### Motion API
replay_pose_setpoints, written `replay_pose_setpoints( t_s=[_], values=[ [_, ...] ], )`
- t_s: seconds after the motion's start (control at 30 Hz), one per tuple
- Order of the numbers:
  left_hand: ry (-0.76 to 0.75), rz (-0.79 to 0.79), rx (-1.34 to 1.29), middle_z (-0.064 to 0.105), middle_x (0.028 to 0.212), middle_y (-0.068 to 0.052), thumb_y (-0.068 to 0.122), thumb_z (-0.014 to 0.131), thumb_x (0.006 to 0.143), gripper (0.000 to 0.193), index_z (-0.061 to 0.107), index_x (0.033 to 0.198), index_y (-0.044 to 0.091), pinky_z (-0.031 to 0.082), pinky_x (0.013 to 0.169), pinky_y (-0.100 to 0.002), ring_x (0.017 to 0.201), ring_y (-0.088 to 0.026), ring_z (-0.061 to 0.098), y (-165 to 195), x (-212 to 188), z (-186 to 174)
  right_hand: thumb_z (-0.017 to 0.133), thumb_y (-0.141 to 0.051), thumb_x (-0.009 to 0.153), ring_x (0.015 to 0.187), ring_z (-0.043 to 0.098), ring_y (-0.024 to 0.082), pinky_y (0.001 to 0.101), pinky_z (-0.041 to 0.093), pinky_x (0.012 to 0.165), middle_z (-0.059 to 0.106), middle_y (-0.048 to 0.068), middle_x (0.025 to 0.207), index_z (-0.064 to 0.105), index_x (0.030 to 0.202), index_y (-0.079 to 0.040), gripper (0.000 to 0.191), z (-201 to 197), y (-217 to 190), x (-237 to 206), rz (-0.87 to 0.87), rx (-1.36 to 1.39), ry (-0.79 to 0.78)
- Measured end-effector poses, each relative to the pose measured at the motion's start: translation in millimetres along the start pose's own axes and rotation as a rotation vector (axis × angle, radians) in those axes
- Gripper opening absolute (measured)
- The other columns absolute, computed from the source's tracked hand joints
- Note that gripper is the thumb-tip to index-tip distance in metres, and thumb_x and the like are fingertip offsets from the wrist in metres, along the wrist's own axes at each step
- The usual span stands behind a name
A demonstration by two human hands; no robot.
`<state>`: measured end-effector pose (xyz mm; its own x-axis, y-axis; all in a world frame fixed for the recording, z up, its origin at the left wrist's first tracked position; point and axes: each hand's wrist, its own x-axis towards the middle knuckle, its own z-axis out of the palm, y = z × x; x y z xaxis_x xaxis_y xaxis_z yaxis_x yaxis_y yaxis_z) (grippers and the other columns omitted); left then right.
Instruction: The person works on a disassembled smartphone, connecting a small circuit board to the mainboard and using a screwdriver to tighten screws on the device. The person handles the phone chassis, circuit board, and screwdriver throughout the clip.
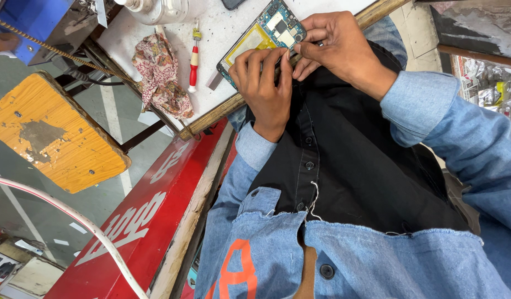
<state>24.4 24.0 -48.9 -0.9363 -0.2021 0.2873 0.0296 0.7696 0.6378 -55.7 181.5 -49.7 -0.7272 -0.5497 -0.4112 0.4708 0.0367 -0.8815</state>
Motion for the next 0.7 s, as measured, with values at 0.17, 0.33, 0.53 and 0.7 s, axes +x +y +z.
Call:
replay_pose_setpoints(
  t_s=[0.17,0.33,0.53,0.7],
  values=[
    [-0.015,0.026,-0.009,0.065,0.104,-0.003,0.012,0.078,0.092,0.015,0.073,0.106,0.008,0.041,0.101,-0.043,0.109,-0.025,0.058,-3.5,1.6,-1.4,0.059,0.003,0.106,0.079,0.077,0.024,0.0327,0.069,0.070,0.073,0.017,0.101,0.059,0.124,0.012,0.020,-1.0,2.7,0.1,-0.032,0.013,-0.012],
    [-0.022,0.089,-0.029,0.065,0.102,-0.002,0.010,0.079,0.093,0.014,0.073,0.106,0.008,0.041,0.098,-0.042,0.105,-0.024,0.058,-9.7,2.1,-1.7,0.058,0.003,0.106,0.078,0.077,0.024,0.0328,0.069,0.068,0.072,0.018,0.100,0.058,0.125,0.012,0.021,-1.0,3.6,0.3,-0.029,0.013,-0.011],
    [-0.010,0.131,-0.023,0.064,0.101,-0.003,0.008,0.079,0.093,0.014,0.073,0.106,0.007,0.042,0.096,-0.041,0.103,-0.023,0.058,-13.2,0.4,1.8,0.058,0.002,0.107,0.076,0.077,0.024,0.0328,0.068,0.067,0.072,0.018,0.097,0.058,0.124,0.012,0.020,-1.0,5.0,0.3,-0.028,0.018,-0.015],
    [-0.012,0.138,-0.020,0.064,0.100,-0.002,0.008,0.079,0.093,0.014,0.074,0.105,0.007,0.042,0.095,-0.041,0.102,-0.023,0.058,-15.1,-1.3,2.7,0.058,0.002,0.107,0.074,0.076,0.024,0.0325,0.068,0.064,0.071,0.018,0.095,0.058,0.123,0.012,0.019,-0.6,6.3,0.2,-0.043,0.038,-0.011]
  ],
)
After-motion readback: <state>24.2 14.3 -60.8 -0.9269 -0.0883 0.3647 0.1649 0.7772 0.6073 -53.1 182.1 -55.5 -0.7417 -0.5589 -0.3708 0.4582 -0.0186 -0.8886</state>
